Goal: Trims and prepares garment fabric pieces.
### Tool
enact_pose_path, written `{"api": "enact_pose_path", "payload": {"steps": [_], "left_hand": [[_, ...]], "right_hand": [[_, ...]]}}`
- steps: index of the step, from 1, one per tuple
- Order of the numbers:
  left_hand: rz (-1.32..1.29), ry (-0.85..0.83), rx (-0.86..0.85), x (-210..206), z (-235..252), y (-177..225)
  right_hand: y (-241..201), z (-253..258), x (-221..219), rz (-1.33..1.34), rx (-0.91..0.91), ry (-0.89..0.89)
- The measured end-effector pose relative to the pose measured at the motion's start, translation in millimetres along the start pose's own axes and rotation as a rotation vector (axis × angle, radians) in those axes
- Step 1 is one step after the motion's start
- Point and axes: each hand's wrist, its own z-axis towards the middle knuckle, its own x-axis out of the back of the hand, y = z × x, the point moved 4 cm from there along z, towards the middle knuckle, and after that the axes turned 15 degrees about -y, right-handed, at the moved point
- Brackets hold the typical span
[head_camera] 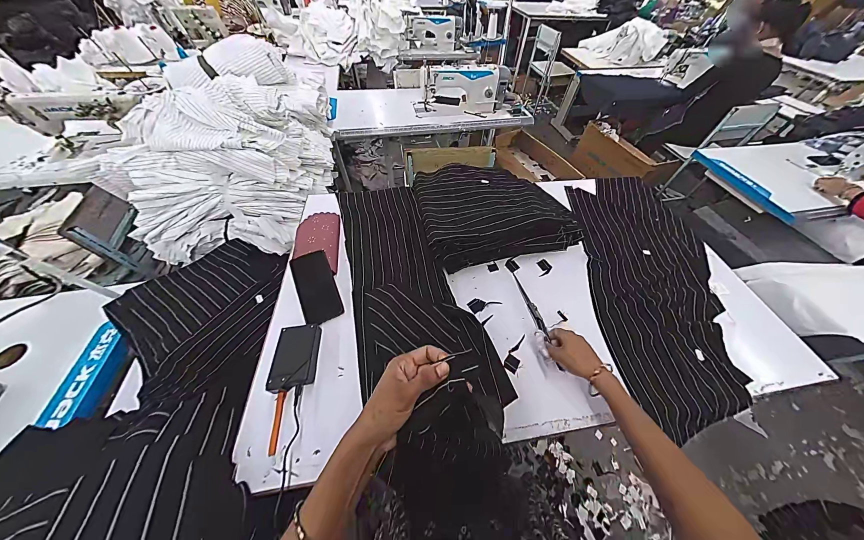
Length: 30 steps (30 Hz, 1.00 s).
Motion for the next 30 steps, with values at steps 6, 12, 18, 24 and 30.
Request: {"api": "enact_pose_path", "payload": {"steps": [6, 12, 18, 24, 30], "left_hand": [[0.046, 0.033, -0.001, 1.9, 3.3, 7.5], [0.123, 0.049, -0.023, 4.3, 6.6, 11.3], [0.241, 0.04, -0.051, -9.0, 1.6, 18.2], [0.348, 0.177, -0.124, -10.9, -11.2, 26.6], [0.401, 0.255, -0.163, -12.9, -18.1, 29.1]], "right_hand": [[-24.0, -106.8, -69.8, 0.76, 0.509, -0.312], [-31.9, -187.4, -101.1, 0.552, 0.562, -0.532], [-53.9, -187.4, -80.4, 0.292, 0.58, -0.514], [-63.7, -180.0, -75.9, 0.209, 0.611, -0.489], [-64.6, -178.8, -84.8, 0.257, 0.598, -0.443]]}}
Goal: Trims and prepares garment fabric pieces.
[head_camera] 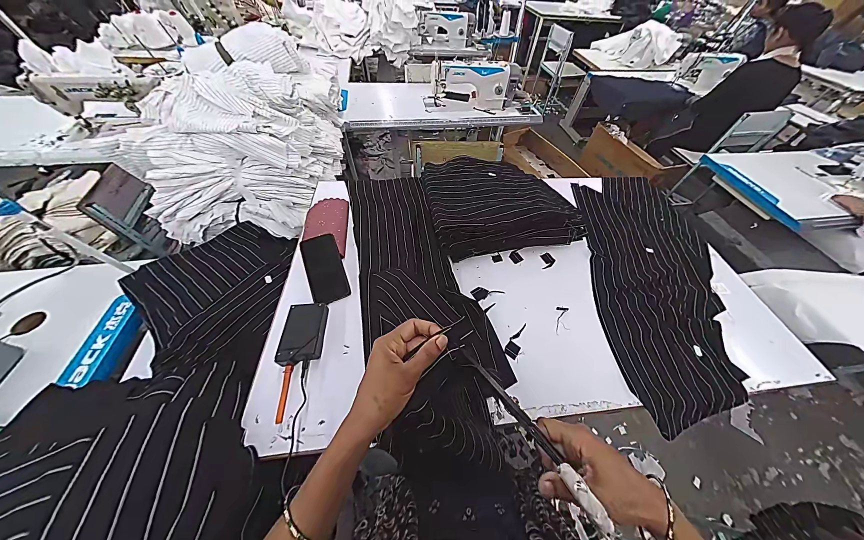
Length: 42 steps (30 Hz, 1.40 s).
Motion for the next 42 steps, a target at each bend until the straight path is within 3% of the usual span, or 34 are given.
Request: {"api": "enact_pose_path", "payload": {"steps": [14, 26, 30, 35, 38, 42], "left_hand": [[0.108, 0.001, 0.018, -18.7, 11.0, 2.0], [-0.097, 0.076, 0.045, -21.4, 44.2, -6.8], [-0.153, 0.113, 0.071, -20.6, 57.6, -14.0], [-0.164, 0.144, 0.079, -16.6, 56.4, -20.5], [-0.125, 0.134, 0.06, -15.8, 48.9, -23.4], [-0.111, 0.049, -0.027, -20.5, 32.2, -24.3]], "right_hand": [[-2.4, 17.5, -2.6, 0.05, 0.039, 0.067], [-4.5, 35.8, 18.1, -0.03, 0.067, 0.281], [35.1, 53.1, 59.7, -0.058, -0.13, 0.473], [102.3, 51.4, 140.6, -0.339, -0.632, 0.668], [117.2, 43.3, 173.5, -0.419, -0.607, 0.774], [125.0, 57.4, 195.1, -0.539, -0.671, 0.712]]}}
